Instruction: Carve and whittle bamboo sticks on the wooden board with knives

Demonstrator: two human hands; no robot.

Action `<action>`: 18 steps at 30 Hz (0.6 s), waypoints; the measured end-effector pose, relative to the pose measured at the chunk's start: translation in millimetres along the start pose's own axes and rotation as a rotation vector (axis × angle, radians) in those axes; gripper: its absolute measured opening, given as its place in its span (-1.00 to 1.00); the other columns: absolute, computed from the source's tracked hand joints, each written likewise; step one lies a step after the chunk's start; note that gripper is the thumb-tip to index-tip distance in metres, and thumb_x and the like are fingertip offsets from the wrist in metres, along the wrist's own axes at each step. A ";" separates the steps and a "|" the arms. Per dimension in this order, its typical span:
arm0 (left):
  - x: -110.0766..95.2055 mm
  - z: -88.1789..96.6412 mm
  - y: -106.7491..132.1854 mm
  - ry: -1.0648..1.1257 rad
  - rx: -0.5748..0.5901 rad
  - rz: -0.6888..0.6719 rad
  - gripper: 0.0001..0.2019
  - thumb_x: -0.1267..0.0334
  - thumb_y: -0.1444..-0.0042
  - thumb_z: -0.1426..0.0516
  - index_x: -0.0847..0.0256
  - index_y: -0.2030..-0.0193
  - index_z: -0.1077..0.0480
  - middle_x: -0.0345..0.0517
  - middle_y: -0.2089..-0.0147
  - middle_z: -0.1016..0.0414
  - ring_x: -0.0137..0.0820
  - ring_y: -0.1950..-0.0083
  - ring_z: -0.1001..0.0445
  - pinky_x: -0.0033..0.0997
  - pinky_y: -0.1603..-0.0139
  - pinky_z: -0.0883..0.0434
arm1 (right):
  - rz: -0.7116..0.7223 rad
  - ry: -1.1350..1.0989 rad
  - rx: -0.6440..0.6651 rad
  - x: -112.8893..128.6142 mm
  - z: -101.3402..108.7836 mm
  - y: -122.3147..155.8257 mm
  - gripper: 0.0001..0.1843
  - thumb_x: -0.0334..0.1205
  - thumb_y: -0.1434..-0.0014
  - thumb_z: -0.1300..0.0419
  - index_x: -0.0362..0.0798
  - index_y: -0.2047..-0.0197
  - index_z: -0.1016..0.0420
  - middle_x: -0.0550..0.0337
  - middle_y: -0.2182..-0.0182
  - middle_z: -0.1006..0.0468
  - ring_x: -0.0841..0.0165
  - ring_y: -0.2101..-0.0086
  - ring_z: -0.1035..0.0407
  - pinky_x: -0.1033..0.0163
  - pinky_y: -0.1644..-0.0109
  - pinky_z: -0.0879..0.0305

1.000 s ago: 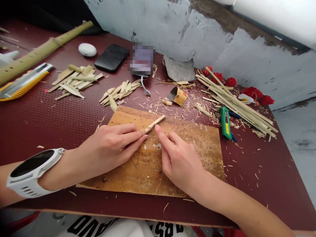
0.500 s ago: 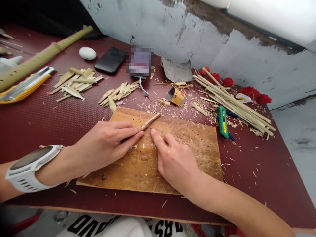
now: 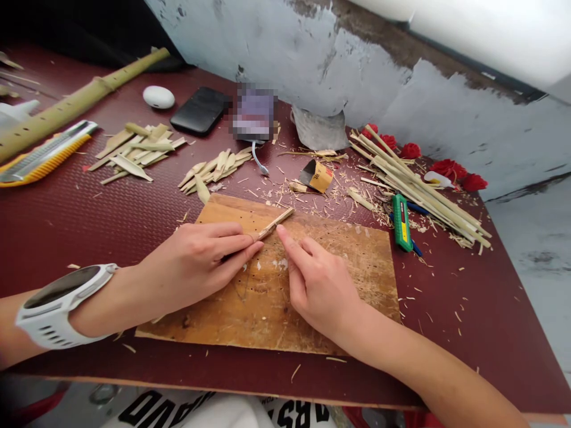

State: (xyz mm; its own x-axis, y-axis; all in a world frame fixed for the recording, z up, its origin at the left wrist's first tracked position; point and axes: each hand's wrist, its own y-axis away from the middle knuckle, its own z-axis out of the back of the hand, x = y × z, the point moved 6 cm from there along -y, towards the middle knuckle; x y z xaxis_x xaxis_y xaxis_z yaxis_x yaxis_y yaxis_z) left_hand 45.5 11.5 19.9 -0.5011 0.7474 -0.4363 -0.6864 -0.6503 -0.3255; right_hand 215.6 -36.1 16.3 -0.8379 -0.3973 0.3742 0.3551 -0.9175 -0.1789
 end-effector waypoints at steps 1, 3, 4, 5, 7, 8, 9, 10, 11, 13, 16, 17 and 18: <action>0.6 -0.1 -0.4 0.016 -0.011 0.004 -0.69 0.31 -0.46 -0.06 0.29 0.24 -0.60 -0.14 0.35 -0.50 -0.41 0.38 -0.47 -0.36 0.33 -0.31 | 0.002 0.003 -0.001 0.0 0.1 -0.1 -0.39 -0.40 -0.37 0.00 -0.10 -0.46 -0.29 0.05 0.19 -0.58 0.29 0.24 -0.49 0.18 0.14 -0.47; 1.6 0.3 -1.4 0.047 -0.031 0.011 -0.71 0.33 -0.44 -0.09 0.30 0.24 -0.60 -0.15 0.35 -0.50 -0.42 0.38 -0.47 -0.37 0.32 -0.32 | 0.007 0.022 0.000 -0.1 1.1 -1.1 -0.40 -0.40 -0.38 0.00 -0.12 -0.45 -0.31 0.07 0.22 -0.57 0.29 0.27 -0.48 0.19 0.18 -0.45; 2.2 0.6 -2.1 0.064 -0.036 0.014 -0.72 0.34 -0.43 -0.10 0.31 0.26 -0.60 -0.16 0.37 -0.49 -0.42 0.38 -0.47 -0.37 0.31 -0.32 | 0.013 0.035 0.003 -0.2 1.9 -2.0 -0.41 -0.39 -0.38 0.00 -0.13 -0.45 -0.31 0.08 0.23 -0.56 0.29 0.29 -0.46 0.19 0.21 -0.43; 2.6 1.0 -2.7 0.082 -0.037 0.017 -0.73 0.35 -0.43 -0.11 0.31 0.27 -0.59 -0.17 0.38 -0.48 -0.43 0.38 -0.46 -0.38 0.31 -0.32 | 0.020 0.051 0.010 -0.1 2.9 -3.1 -0.41 -0.39 -0.39 0.01 -0.14 -0.45 -0.32 0.09 0.25 -0.55 0.30 0.31 -0.45 0.20 0.24 -0.41; 3.4 2.4 -4.2 0.119 -0.035 0.018 -0.74 0.37 -0.42 -0.12 0.31 0.30 -0.57 -0.19 0.39 -0.47 -0.45 0.39 -0.44 -0.39 0.31 -0.31 | 0.041 0.082 0.029 0.1 5.1 -5.6 -0.42 -0.38 -0.40 0.01 -0.15 -0.44 -0.32 0.10 0.26 -0.54 0.30 0.33 -0.43 0.20 0.28 -0.38; 3.8 3.2 -4.9 0.133 -0.035 0.019 -0.74 0.38 -0.41 -0.13 0.31 0.31 -0.56 -0.19 0.39 -0.47 -0.46 0.39 -0.44 -0.40 0.31 -0.30 | 0.053 0.094 0.039 0.3 6.1 -6.7 -0.43 -0.38 -0.40 0.01 -0.16 -0.44 -0.33 0.10 0.26 -0.54 0.31 0.34 -0.42 0.20 0.29 -0.37; 4.0 4.1 -5.6 0.143 -0.039 0.018 -0.75 0.38 -0.40 -0.14 0.31 0.32 -0.55 -0.20 0.39 -0.47 -0.46 0.39 -0.43 -0.40 0.30 -0.30 | 0.066 0.107 0.047 0.7 6.9 -7.6 -0.43 -0.37 -0.40 0.02 -0.17 -0.44 -0.33 0.10 0.27 -0.54 0.31 0.35 -0.41 0.20 0.29 -0.36; 4.2 5.2 -6.2 0.149 -0.047 0.017 -0.75 0.39 -0.40 -0.14 0.31 0.34 -0.54 -0.21 0.40 -0.46 -0.47 0.40 -0.42 -0.41 0.31 -0.29 | 0.078 0.119 0.051 1.1 7.5 -8.1 -0.43 -0.37 -0.41 0.02 -0.17 -0.43 -0.33 0.10 0.27 -0.54 0.31 0.36 -0.40 0.20 0.31 -0.35; 4.5 6.2 -6.8 0.155 -0.058 0.017 -0.75 0.39 -0.39 -0.15 0.30 0.35 -0.54 -0.22 0.41 -0.44 -0.48 0.41 -0.40 -0.41 0.32 -0.27 | 0.085 0.131 0.056 1.5 7.7 -8.4 -0.43 -0.37 -0.41 0.02 -0.18 -0.43 -0.34 0.09 0.27 -0.54 0.31 0.37 -0.39 0.19 0.31 -0.34; 4.9 7.4 -7.7 0.168 -0.078 0.020 -0.75 0.40 -0.37 -0.17 0.29 0.38 -0.52 -0.26 0.45 -0.37 -0.50 0.45 -0.33 -0.42 0.36 -0.22 | 0.092 0.161 0.064 1.8 6.7 -8.1 -0.43 -0.37 -0.41 0.04 -0.19 -0.44 -0.33 0.08 0.26 -0.53 0.31 0.39 -0.39 0.19 0.33 -0.33; 5.3 7.8 -8.4 0.200 -0.097 0.021 -0.75 0.41 -0.35 -0.19 0.28 0.40 -0.50 -0.30 0.49 -0.30 -0.54 0.49 -0.24 -0.43 0.42 -0.15 | 0.087 0.189 0.075 1.7 4.4 -6.9 -0.42 -0.37 -0.42 0.05 -0.19 -0.45 -0.33 0.07 0.25 -0.53 0.31 0.41 -0.38 0.18 0.36 -0.31; 5.4 7.8 -8.6 0.213 -0.102 0.019 -0.75 0.42 -0.35 -0.19 0.28 0.41 -0.49 -0.31 0.50 -0.29 -0.54 0.50 -0.23 -0.43 0.42 -0.14 | 0.085 0.193 0.077 1.7 4.0 -6.6 -0.42 -0.37 -0.42 0.05 -0.19 -0.44 -0.33 0.07 0.25 -0.53 0.31 0.41 -0.38 0.18 0.36 -0.30; 5.5 7.9 -8.7 0.226 -0.107 0.016 -0.75 0.42 -0.34 -0.20 0.28 0.42 -0.49 -0.31 0.50 -0.28 -0.55 0.50 -0.22 -0.43 0.42 -0.13 | 0.084 0.193 0.078 1.6 4.1 -6.4 -0.42 -0.37 -0.41 0.06 -0.19 -0.44 -0.33 0.07 0.25 -0.53 0.31 0.42 -0.38 0.18 0.37 -0.30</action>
State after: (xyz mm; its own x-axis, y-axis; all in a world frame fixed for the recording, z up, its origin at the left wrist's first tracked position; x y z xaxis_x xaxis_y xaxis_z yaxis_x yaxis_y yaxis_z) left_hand 44.6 22.4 27.0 -0.3725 0.6951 -0.6149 -0.6134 -0.6816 -0.3989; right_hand 213.7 -31.0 21.8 -0.8654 -0.4683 0.1781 0.4515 -0.8830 -0.1281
